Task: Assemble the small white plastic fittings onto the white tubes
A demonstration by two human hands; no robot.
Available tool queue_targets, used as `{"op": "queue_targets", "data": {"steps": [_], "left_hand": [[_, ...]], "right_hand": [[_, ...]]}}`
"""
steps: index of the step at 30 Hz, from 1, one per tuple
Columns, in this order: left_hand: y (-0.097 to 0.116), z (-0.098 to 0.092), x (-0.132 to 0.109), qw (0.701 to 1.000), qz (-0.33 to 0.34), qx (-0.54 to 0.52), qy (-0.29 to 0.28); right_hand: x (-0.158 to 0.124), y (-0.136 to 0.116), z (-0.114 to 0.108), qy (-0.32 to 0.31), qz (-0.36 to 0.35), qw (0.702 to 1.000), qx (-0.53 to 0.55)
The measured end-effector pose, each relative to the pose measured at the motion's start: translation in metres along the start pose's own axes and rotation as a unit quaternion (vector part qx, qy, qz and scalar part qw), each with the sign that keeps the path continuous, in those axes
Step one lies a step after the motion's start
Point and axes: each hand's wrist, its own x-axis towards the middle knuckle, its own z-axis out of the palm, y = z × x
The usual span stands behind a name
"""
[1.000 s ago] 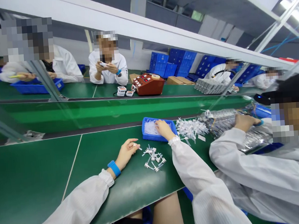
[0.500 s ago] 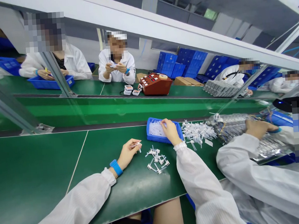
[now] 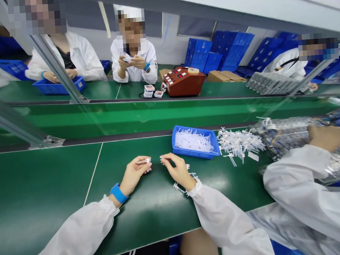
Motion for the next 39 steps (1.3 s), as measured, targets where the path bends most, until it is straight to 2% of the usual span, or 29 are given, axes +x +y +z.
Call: {"op": "queue_targets", "data": {"steps": [2, 8, 16, 39], "left_hand": [[0.0002, -0.0012, 0.0006, 1.000, -0.004, -0.004, -0.002], [-0.0002, 0.0025, 0.0035, 0.999, -0.013, -0.026, -0.029], [-0.0006, 0.0046, 0.0060, 0.999, -0.014, -0.024, -0.032], [-0.0007, 0.0050, 0.0066, 0.999, 0.001, 0.000, -0.040]], "right_hand": [[0.0005, -0.0002, -0.0040, -0.013, 0.013, 1.000, 0.002], [0.0002, -0.0053, -0.0036, -0.111, 0.030, 0.993, 0.012], [0.0006, -0.0021, -0.0035, -0.116, 0.070, 0.991, 0.015], [0.0006, 0.0001, -0.0009, -0.136, 0.052, 0.989, 0.007]]}}
